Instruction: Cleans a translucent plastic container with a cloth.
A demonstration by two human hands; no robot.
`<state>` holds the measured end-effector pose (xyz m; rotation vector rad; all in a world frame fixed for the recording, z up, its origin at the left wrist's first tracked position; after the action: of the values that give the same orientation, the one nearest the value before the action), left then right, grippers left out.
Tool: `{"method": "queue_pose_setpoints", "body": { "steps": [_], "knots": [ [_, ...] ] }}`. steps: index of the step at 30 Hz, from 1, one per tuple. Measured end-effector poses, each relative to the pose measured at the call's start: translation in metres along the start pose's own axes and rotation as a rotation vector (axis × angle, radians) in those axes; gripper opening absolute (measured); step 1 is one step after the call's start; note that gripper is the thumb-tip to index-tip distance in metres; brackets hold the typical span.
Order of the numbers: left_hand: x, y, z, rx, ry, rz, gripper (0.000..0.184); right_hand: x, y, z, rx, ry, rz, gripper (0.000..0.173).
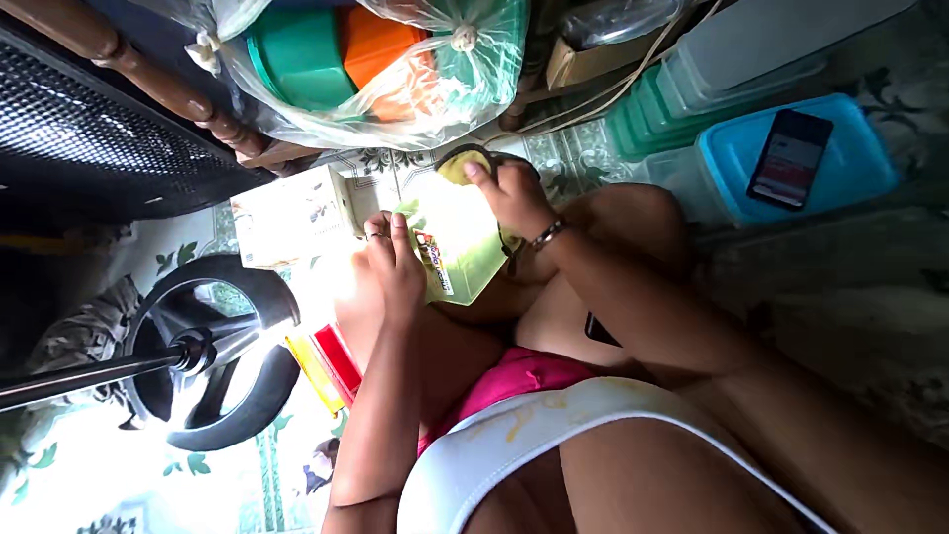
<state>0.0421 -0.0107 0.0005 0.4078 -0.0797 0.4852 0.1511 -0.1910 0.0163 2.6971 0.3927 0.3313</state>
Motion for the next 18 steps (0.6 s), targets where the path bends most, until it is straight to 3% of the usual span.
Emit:
{"method": "queue_pose_setpoints", "body": {
  "steps": [4,7,10,12,15,18],
  "knots": [
    [0.006,0.000,-0.005,0.014,0.064,0.004,0.024,0.027,0.023,0.063,-0.016,-0.446,-0.035,0.062],
    [0.011,0.005,-0.016,-0.054,0.196,0.020,0.029,0.040,0.038,0.078,0.047,-0.537,0.074,0.061],
    [0.023,0.021,-0.026,-0.180,0.296,0.089,0.033,0.035,0.061,0.051,0.285,-0.387,0.395,0.058],
    [0.027,0.030,-0.028,-0.235,0.392,0.157,0.035,0.025,0.062,0.008,0.353,-0.190,0.453,0.049],
    [0.031,0.031,-0.033,-0.289,0.514,0.205,0.041,0.004,0.030,-0.046,0.253,-0.021,0.335,0.045],
    [0.037,0.019,-0.045,-0.293,0.544,0.137,0.046,-0.030,-0.044,-0.080,0.028,0.104,0.042,0.041]
  ]
}}
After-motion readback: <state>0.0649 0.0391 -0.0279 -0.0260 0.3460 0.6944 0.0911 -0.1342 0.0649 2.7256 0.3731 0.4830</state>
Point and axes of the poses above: each hand's wrist, its own x-axis towards the middle knuckle, its own y-axis out of the back of the hand, z = x × y, the point moved 8 cm from there along x, towards the middle knuckle, and after that the axes turned 13 degrees about x, right-handed, at the moved point
